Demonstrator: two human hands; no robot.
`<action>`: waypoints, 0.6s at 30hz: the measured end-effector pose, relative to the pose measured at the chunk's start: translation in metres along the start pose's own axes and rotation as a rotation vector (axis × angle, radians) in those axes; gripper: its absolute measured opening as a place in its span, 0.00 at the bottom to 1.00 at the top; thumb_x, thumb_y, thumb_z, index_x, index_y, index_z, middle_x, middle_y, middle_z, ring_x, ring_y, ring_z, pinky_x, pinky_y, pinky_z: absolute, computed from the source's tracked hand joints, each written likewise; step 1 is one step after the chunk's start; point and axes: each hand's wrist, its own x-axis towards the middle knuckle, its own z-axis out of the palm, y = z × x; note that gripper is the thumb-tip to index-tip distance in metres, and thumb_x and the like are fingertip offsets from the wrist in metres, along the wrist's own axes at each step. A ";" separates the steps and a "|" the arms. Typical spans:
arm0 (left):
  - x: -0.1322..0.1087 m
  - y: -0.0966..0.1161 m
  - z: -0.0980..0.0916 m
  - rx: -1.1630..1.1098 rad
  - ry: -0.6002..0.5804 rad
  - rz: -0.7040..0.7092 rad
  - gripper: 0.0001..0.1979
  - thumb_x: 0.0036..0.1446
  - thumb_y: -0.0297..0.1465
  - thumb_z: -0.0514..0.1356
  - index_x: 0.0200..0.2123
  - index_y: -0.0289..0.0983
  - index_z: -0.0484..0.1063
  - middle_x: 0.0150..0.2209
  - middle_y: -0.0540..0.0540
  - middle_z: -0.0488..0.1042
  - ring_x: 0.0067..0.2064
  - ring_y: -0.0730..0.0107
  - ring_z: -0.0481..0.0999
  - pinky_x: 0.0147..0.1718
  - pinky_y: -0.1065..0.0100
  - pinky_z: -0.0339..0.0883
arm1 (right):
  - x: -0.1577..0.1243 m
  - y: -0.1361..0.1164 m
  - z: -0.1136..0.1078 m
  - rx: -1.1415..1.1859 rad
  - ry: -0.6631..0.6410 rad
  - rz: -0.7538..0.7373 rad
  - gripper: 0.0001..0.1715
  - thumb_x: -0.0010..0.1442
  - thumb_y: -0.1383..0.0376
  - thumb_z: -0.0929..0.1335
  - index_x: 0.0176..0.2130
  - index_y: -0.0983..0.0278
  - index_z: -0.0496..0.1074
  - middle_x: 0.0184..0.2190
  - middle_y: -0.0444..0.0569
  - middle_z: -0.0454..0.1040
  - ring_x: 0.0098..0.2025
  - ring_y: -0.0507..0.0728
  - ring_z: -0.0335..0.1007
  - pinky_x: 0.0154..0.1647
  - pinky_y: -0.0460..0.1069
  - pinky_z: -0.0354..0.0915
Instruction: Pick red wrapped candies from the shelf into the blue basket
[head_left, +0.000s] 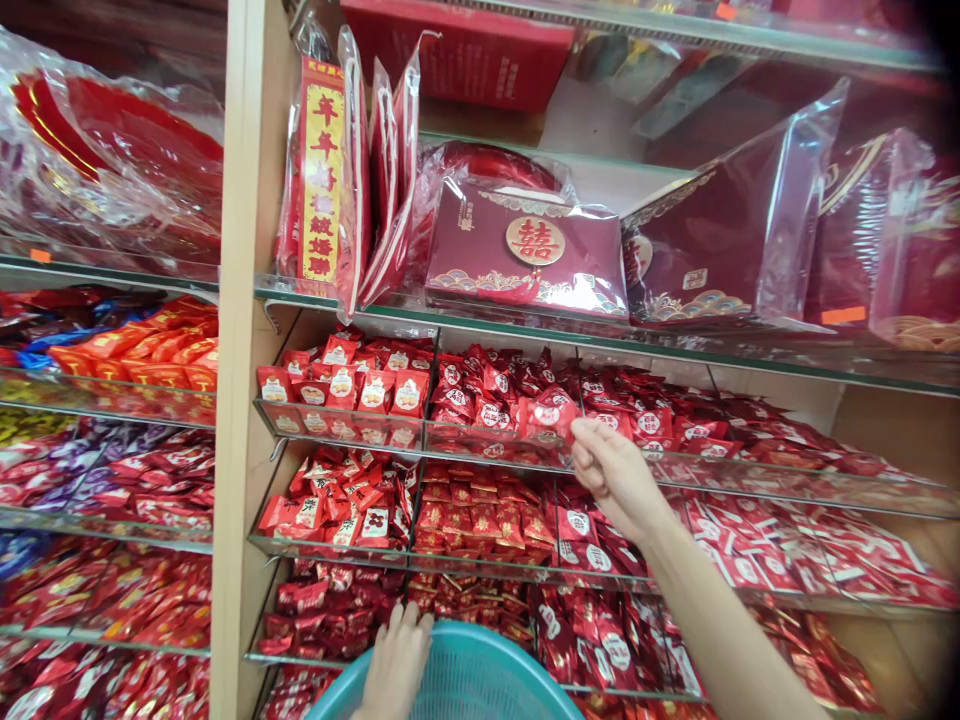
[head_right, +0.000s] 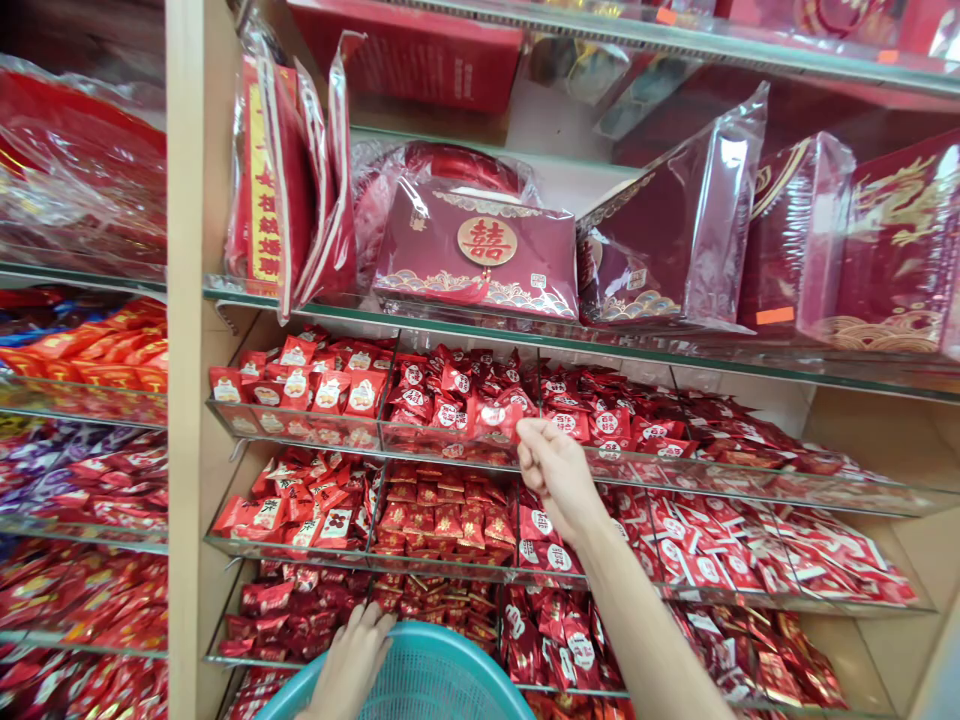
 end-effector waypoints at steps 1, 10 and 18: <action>0.000 0.000 0.000 -0.002 0.006 0.006 0.24 0.62 0.27 0.41 0.57 0.41 0.63 0.61 0.44 0.57 0.64 0.56 0.51 0.58 0.54 0.54 | -0.012 0.010 0.001 -0.006 -0.033 0.046 0.20 0.47 0.55 0.74 0.30 0.64 0.65 0.15 0.34 0.61 0.13 0.41 0.44 0.13 0.39 0.39; -0.004 0.001 -0.001 -0.047 0.014 0.012 0.23 0.62 0.28 0.42 0.57 0.42 0.64 0.61 0.45 0.57 0.64 0.54 0.51 0.58 0.52 0.53 | -0.116 0.188 -0.009 -0.272 -0.450 0.594 0.26 0.49 0.45 0.69 0.29 0.65 0.64 0.12 0.36 0.63 0.10 0.43 0.45 0.12 0.42 0.39; -0.006 0.004 -0.005 -0.021 0.039 0.022 0.21 0.63 0.29 0.41 0.55 0.42 0.65 0.59 0.45 0.60 0.63 0.54 0.53 0.57 0.52 0.55 | -0.159 0.297 -0.021 -0.534 -0.430 0.711 0.24 0.39 0.50 0.72 0.18 0.63 0.60 0.13 0.37 0.59 0.18 0.45 0.51 0.22 0.44 0.47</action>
